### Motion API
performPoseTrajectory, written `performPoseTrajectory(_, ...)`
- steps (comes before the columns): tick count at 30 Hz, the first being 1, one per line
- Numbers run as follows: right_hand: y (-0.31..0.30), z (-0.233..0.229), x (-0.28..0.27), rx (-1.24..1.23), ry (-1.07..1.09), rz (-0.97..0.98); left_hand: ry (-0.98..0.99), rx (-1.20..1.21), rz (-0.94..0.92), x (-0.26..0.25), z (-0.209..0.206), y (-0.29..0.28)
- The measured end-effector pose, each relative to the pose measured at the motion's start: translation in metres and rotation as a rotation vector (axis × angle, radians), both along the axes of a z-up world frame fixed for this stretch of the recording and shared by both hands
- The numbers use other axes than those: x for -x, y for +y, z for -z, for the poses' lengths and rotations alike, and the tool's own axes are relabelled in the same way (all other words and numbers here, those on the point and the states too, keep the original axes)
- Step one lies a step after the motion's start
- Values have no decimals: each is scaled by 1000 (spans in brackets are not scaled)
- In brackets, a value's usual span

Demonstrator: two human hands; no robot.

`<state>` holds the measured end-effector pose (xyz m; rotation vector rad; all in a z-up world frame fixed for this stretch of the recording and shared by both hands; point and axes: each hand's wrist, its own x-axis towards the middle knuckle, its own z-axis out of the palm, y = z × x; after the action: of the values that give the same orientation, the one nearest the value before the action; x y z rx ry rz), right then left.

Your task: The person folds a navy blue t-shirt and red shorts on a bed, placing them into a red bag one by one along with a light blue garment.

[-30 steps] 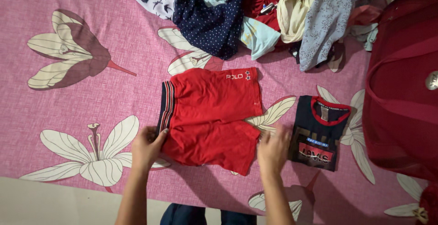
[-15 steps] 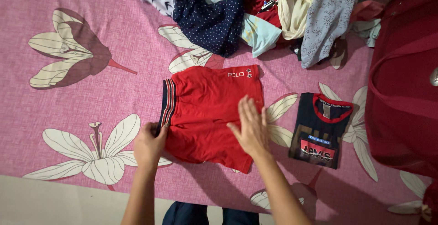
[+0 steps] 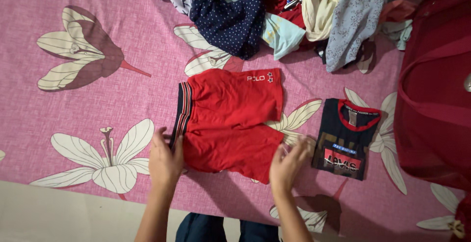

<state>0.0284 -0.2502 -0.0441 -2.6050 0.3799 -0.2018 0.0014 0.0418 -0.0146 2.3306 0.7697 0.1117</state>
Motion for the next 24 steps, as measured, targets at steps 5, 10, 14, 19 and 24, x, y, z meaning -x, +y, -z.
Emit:
performPoseTrajectory(5,-1,4,11,-114,-121,-506,-213,-221,244,5,-16,-12)
performPoseTrajectory(10,-12,43,-68,-395,-28,182,-159,-235,103,-3,-15,-25)
performPoseTrajectory(14,-19,61,-112,-363,229,158,-119,-417,127,-24,-17,-37)
performPoseTrajectory(19,-55,82,-110,-517,145,238,-174,-326,205,-45,-5,-31)
performPoseTrajectory(24,-55,61,-55,-539,209,195,-79,-212,138,-39,2,-17)
